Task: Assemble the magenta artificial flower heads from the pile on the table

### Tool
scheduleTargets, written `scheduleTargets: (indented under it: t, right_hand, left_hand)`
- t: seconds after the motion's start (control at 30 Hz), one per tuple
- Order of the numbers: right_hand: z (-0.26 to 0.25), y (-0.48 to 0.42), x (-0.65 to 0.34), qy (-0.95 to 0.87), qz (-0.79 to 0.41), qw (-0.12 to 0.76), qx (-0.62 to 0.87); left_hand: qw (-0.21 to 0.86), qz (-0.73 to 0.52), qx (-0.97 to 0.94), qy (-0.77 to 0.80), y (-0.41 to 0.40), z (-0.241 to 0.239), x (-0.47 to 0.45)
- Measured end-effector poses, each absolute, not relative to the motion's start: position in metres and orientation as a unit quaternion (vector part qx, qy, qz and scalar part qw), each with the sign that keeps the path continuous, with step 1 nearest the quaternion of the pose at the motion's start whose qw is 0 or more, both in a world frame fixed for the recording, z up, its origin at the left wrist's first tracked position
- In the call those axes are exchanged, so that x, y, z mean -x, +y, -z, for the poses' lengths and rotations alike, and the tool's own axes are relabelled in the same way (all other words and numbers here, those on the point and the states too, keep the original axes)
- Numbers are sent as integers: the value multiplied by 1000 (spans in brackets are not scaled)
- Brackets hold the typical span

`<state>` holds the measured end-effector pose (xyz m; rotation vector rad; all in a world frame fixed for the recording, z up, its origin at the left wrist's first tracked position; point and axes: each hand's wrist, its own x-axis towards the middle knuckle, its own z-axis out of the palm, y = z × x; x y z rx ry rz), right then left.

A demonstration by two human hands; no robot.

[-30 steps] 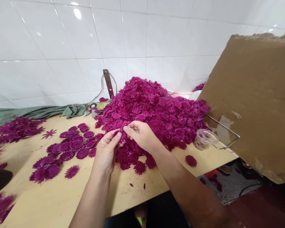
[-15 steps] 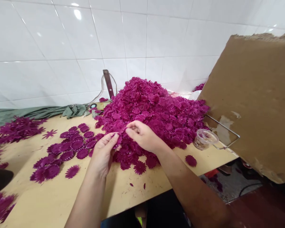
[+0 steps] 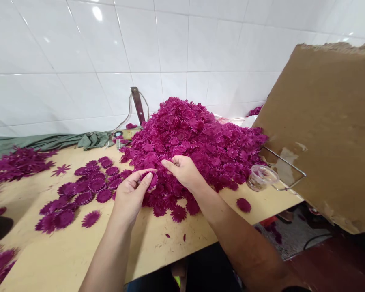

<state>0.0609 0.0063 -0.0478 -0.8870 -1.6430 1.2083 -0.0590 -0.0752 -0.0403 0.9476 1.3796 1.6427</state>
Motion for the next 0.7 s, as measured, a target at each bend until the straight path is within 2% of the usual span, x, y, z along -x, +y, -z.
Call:
scheduleTargets:
  t: [0.13, 0.47, 0.6, 0.7]
  right_hand:
    - [48, 3, -58, -685, -451, 441, 364]
    - [53, -6, -51, -543, -687, 380, 296]
    - [45, 5, -70, -482, -718, 418, 280]
    - [40, 12, -86, -497, -675, 462, 290]
  left_hand:
    - [357, -626, -424, 549, -71, 39, 55]
    - [390, -603, -450, 531, -58, 37, 57]
    - [330, -672, -352, 561, -57, 43, 80]
    - [319, -687, -316, 571, -60, 43, 88]
